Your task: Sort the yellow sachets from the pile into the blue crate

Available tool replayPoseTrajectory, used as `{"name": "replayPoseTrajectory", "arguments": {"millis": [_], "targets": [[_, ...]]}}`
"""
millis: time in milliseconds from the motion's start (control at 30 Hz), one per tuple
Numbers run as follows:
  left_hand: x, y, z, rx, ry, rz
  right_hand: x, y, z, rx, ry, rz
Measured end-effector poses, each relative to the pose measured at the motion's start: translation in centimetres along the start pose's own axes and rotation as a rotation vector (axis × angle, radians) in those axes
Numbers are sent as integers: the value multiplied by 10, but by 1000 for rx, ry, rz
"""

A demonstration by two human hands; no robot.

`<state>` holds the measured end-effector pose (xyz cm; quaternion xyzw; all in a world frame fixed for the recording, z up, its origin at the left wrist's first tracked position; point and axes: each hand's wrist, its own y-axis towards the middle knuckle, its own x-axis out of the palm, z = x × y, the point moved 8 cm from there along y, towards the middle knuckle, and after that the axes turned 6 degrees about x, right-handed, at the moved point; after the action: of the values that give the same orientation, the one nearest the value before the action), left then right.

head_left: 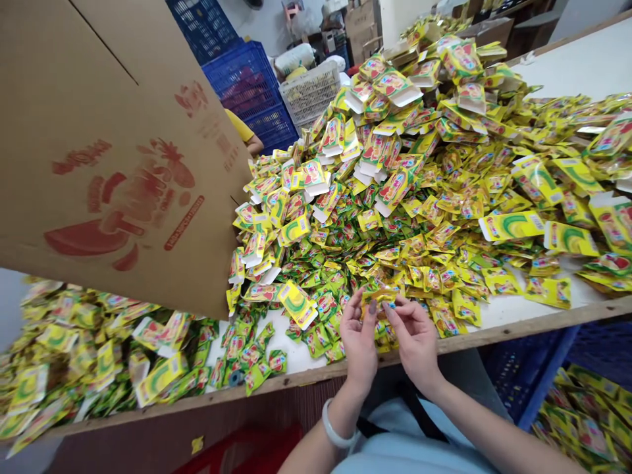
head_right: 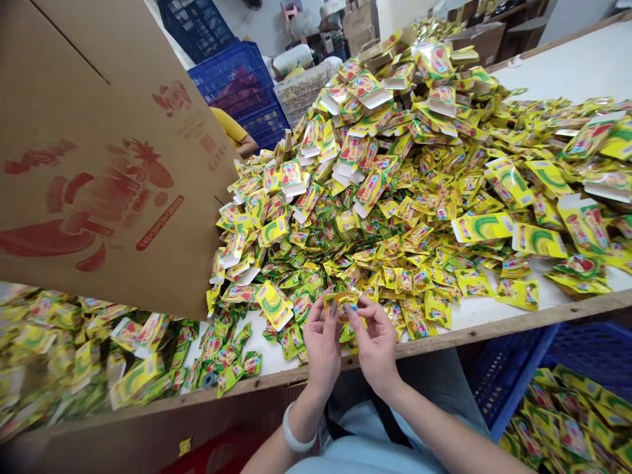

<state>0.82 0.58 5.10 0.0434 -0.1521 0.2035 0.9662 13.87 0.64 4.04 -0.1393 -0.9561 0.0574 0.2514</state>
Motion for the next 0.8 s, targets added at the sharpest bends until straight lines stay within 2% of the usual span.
{"name": "replayPoseTrajectory", "arguments": {"millis": [100,200,300,367,400,433,500,567,600,667,733,800], "targets": [[3,0,4,27,-18,12,6,0,2,71,76,-148],[1,-1,15,188,150,-68,19,2,4,160,28,-350],[-10,5,51,539,574,-262,16,11,3,193,-67,-409],[-22,15,75,781,935,-446,4,21,-3,181,-123,-363],[-30,24,80,835,1127,-569,-4,27,-7,161,-155,-325],[-42,37,81,838,1333,-676,-11,34,-12,139,-191,-291],[-73,66,86,815,1702,-735,-22,44,-20,110,-235,-253],[-94,85,84,750,1897,-843,-25,51,-23,118,-222,-258],[-98,90,81,719,1911,-908,-25,53,-24,123,-204,-267],[-92,91,78,677,1768,-977,-22,55,-29,111,-184,-283],[-74,87,84,635,1440,-878,-19,53,-40,66,-204,-283],[-54,79,85,492,1021,-740,-13,48,-57,1,-226,-277]]}}
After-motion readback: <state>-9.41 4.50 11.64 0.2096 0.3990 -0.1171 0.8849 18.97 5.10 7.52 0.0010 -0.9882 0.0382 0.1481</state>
